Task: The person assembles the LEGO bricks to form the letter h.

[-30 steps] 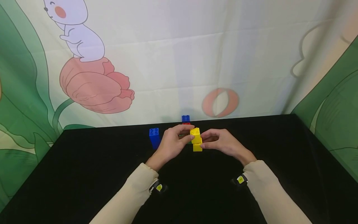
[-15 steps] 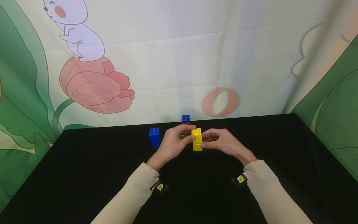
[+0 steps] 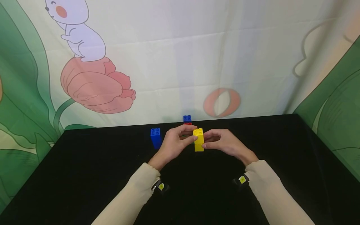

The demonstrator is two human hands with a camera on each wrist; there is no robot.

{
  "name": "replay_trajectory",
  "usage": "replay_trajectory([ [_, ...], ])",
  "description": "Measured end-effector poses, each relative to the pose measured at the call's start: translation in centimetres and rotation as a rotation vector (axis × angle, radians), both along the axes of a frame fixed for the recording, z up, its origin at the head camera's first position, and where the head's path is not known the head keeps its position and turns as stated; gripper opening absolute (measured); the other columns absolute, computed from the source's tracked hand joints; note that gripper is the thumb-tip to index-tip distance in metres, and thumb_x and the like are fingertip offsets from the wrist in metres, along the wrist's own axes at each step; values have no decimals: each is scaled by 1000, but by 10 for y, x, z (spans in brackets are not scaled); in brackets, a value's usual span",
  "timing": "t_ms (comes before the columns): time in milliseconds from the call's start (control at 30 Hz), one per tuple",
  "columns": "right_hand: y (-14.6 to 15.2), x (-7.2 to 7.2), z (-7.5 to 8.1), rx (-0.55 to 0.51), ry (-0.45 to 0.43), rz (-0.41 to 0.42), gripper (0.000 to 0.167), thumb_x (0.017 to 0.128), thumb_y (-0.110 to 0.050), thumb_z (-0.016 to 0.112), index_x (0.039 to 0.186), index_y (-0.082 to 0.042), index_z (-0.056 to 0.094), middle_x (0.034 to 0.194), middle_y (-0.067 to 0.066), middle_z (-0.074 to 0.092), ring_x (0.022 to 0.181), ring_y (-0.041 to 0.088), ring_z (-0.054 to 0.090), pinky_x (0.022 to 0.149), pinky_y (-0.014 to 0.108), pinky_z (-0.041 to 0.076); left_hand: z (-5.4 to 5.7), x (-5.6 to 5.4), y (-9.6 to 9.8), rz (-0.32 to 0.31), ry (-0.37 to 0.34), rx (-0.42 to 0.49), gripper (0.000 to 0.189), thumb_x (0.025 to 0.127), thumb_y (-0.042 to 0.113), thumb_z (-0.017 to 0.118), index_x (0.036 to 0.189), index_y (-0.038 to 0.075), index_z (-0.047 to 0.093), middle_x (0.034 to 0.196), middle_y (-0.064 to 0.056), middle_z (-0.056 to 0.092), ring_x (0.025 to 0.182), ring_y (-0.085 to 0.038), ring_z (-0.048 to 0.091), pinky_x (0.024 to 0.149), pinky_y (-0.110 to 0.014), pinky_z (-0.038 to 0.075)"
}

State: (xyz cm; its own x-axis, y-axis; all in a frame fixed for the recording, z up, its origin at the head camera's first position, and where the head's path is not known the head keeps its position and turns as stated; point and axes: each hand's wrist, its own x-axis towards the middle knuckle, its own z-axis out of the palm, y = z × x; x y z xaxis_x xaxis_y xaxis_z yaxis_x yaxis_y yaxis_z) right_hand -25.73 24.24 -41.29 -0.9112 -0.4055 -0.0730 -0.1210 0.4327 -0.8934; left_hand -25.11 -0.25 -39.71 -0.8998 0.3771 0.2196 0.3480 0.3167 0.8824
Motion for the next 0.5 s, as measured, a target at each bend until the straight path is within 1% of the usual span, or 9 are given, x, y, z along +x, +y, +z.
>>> replay_trajectory([
  [200, 0, 0, 1, 9, 3, 0, 52, 95, -30, 82, 136, -3, 65, 130, 16, 68, 119, 30, 67, 101, 45, 57, -1, -1, -2, -11, -1, 7, 32, 100, 11, 76, 132, 8, 71, 128, -7, 72, 118, -24, 70, 101, -33, 57],
  [500, 0, 0, 2, 8, -8, -1, 53, 95, -29, 82, 137, -2, 64, 131, 16, 67, 119, 30, 67, 102, 45, 57, 0, -1, -2, -18, 15, -27, 33, 101, 11, 76, 133, 8, 70, 130, -8, 71, 118, -24, 70, 100, -32, 57],
])
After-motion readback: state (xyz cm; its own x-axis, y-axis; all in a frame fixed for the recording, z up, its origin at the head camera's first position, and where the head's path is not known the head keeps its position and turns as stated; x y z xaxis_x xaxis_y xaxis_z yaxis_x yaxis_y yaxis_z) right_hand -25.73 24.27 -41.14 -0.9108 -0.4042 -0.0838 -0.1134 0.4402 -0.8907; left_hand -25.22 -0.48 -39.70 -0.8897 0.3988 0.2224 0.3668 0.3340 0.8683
